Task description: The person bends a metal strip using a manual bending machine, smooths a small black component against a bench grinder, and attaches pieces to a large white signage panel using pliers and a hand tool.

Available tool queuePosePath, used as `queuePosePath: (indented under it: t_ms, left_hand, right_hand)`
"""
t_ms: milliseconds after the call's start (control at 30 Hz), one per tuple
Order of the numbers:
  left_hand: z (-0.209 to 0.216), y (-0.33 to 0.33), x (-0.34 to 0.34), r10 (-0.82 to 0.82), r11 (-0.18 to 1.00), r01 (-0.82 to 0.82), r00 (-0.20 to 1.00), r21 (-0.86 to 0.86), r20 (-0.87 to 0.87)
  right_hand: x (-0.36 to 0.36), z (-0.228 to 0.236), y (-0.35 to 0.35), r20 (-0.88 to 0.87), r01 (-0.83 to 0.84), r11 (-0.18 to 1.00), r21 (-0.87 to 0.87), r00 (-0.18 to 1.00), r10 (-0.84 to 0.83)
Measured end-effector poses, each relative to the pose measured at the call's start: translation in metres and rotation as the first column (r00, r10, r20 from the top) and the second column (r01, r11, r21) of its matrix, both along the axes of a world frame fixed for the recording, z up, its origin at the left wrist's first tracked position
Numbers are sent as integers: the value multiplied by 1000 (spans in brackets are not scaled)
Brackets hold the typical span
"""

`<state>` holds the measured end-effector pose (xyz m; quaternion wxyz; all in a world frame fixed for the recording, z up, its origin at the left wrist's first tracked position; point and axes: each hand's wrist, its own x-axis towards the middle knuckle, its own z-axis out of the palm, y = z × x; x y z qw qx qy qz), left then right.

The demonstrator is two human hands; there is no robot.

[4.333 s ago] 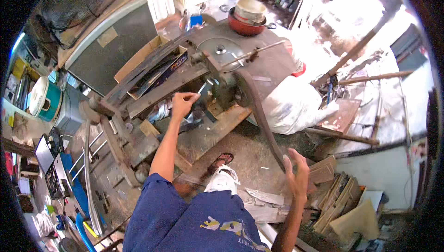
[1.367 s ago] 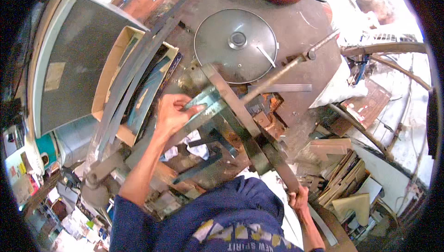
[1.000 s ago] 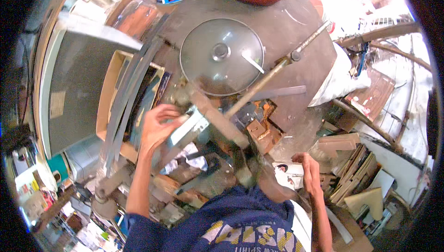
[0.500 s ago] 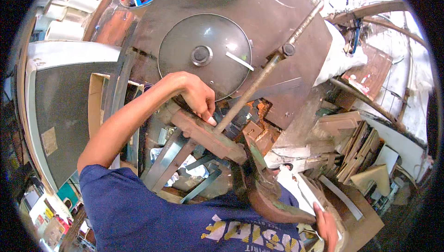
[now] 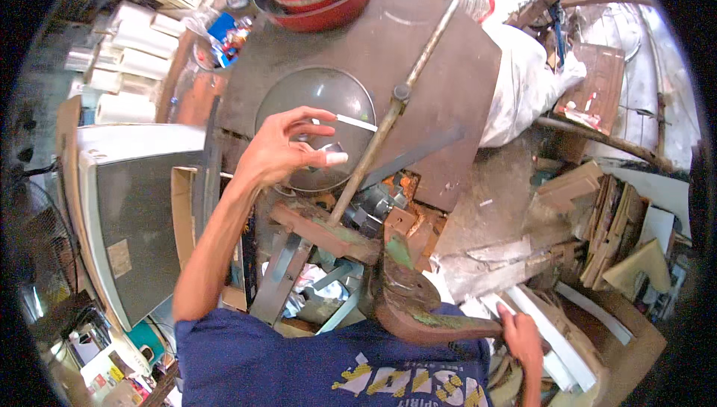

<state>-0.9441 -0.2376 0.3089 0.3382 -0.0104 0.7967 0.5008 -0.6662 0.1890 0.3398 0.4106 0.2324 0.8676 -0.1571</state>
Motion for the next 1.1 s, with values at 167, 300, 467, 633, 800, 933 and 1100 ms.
queuePosePath:
  t_ms: [167, 300, 467, 633, 800, 933, 1100]
  left_hand:
    - [84, 96, 35, 102, 913, -102, 995, 394, 21]
    - [151, 190, 83, -57, 930, 131, 974, 344, -218]
    - [194, 319, 173, -571, 618, 767, 590, 175, -571]
    - [217, 460, 336, -745, 299, 837, 505, 457, -436]
    - [185, 550, 532, -814, 15, 927, 229, 374, -534]
    - [176, 599, 712, -855, -318, 843, -56, 435, -516]
    - [162, 606, 964, -698, -698, 633, -496, 335, -517]
  right_hand:
    - [-1, -62, 12, -57, 87, 967, -239, 993, -103]
    - [-21, 8, 8, -782, -149, 958, -245, 614, -105]
    - [37, 118, 74, -981, -407, 896, -179, 141, -133]
    - [258, 129, 153, -966, -253, 937, -241, -34, -257]
    - [499, 111, 147, -962, 237, 961, -140, -262, -75]
    - [687, 116, 103, -961, 541, 808, -232, -255, -104]
    - [829, 109, 0, -929, 891, 262, -371, -353, -114]
